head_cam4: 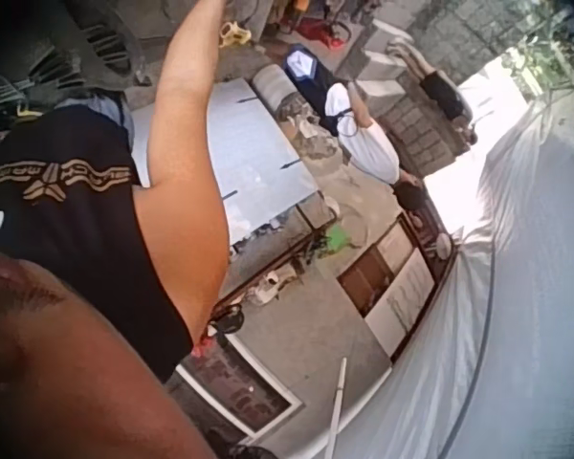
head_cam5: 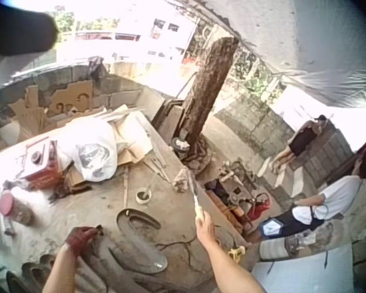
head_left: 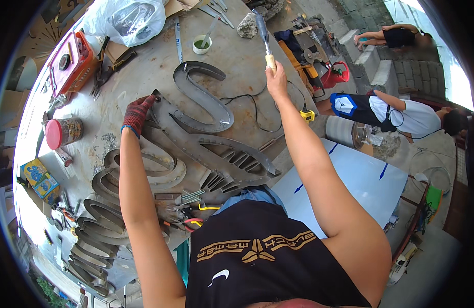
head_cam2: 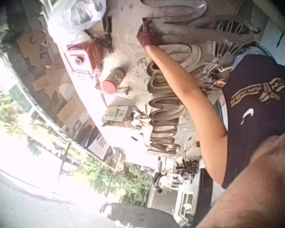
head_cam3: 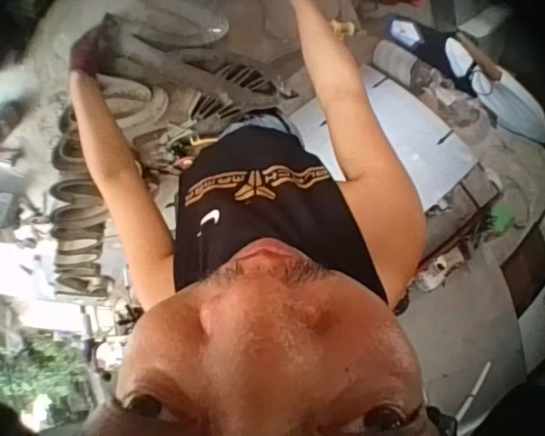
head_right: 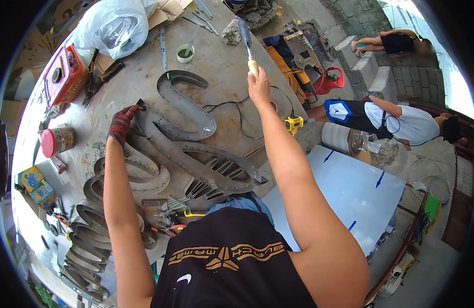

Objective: Assembling and applying adhesive/fasteners to large metal sign letters on a workbench.

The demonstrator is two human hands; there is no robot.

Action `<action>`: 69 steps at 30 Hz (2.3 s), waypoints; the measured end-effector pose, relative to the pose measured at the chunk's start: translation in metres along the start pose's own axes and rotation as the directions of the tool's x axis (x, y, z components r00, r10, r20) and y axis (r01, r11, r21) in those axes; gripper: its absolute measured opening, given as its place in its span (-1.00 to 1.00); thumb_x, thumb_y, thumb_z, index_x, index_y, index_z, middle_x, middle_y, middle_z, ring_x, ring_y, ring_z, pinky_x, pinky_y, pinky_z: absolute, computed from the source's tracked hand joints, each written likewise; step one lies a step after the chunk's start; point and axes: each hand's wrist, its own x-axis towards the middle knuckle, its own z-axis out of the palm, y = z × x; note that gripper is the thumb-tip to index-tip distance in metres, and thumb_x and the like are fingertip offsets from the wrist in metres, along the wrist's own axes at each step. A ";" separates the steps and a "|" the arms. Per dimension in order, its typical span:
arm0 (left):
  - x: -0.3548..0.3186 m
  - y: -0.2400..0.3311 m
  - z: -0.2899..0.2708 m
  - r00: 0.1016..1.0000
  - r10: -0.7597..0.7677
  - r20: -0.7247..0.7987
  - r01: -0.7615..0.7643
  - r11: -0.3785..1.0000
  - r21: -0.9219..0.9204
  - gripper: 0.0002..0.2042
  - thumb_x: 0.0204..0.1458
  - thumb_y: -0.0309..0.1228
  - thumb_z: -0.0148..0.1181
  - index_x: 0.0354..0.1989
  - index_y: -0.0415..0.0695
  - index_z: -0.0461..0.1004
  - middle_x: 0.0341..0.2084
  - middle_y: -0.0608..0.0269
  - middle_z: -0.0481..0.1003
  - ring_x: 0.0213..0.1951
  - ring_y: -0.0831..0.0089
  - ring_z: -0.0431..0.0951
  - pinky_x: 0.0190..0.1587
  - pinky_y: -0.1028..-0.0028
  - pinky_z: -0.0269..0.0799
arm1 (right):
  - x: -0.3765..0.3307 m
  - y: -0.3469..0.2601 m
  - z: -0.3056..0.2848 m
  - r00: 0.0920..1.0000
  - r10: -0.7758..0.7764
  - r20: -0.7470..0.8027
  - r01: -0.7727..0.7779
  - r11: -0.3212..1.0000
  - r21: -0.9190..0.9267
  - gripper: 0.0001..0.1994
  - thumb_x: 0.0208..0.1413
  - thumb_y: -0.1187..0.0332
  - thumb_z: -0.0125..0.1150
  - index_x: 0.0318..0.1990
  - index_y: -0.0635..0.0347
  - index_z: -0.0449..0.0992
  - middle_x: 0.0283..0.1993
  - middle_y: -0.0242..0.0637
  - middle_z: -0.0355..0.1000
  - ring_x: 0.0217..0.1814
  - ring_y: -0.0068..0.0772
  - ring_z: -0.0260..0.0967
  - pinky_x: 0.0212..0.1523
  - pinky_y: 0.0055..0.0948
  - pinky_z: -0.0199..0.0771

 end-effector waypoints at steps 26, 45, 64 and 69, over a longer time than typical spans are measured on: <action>-0.012 0.013 -0.003 0.997 -0.066 -0.041 0.069 0.995 0.075 -0.50 0.16 -0.04 0.25 0.13 -0.15 0.57 -0.01 0.12 0.61 0.09 0.32 0.51 0.24 0.37 0.26 | 0.029 0.065 0.010 0.990 -0.108 0.086 0.126 0.962 -0.240 -0.46 0.15 0.11 0.29 0.21 0.22 0.41 0.06 -0.01 0.42 0.11 0.09 0.34 0.18 -0.07 0.29; 0.014 -0.014 -0.003 0.998 0.062 -0.015 -0.061 0.996 0.062 -0.53 0.11 0.01 0.28 0.04 -0.09 0.64 -0.31 0.31 0.59 -0.25 0.46 0.44 -0.07 0.38 0.37 | -0.005 0.040 -0.250 0.954 -0.031 -0.298 -0.063 0.951 -0.303 -0.51 0.15 0.26 0.29 0.21 0.21 0.41 -0.02 -0.15 0.45 -0.13 -0.22 0.41 0.01 -0.25 0.45; 0.025 -0.012 -0.004 0.999 0.015 -0.040 -0.014 0.999 0.040 -0.53 0.09 0.00 0.30 0.03 -0.10 0.64 -0.26 0.39 0.61 -0.28 0.49 0.40 -0.07 0.38 0.34 | 0.046 0.056 -0.316 0.972 0.189 0.139 -0.081 0.827 -0.556 -0.30 0.19 0.31 0.21 0.48 0.02 0.11 -0.23 -0.09 0.59 -0.19 -0.16 0.57 -0.11 -0.21 0.53; 0.012 -0.023 -0.011 0.999 -0.003 -0.037 0.005 0.999 0.040 -0.49 0.08 0.03 0.31 0.06 -0.09 0.63 -0.24 0.32 0.61 -0.22 0.44 0.45 -0.02 0.36 0.36 | 0.051 0.032 -0.292 0.953 0.205 0.224 -0.039 0.813 -0.581 -0.28 0.19 0.24 0.22 0.48 0.10 0.10 0.01 0.01 0.44 0.03 -0.03 0.43 0.08 -0.17 0.42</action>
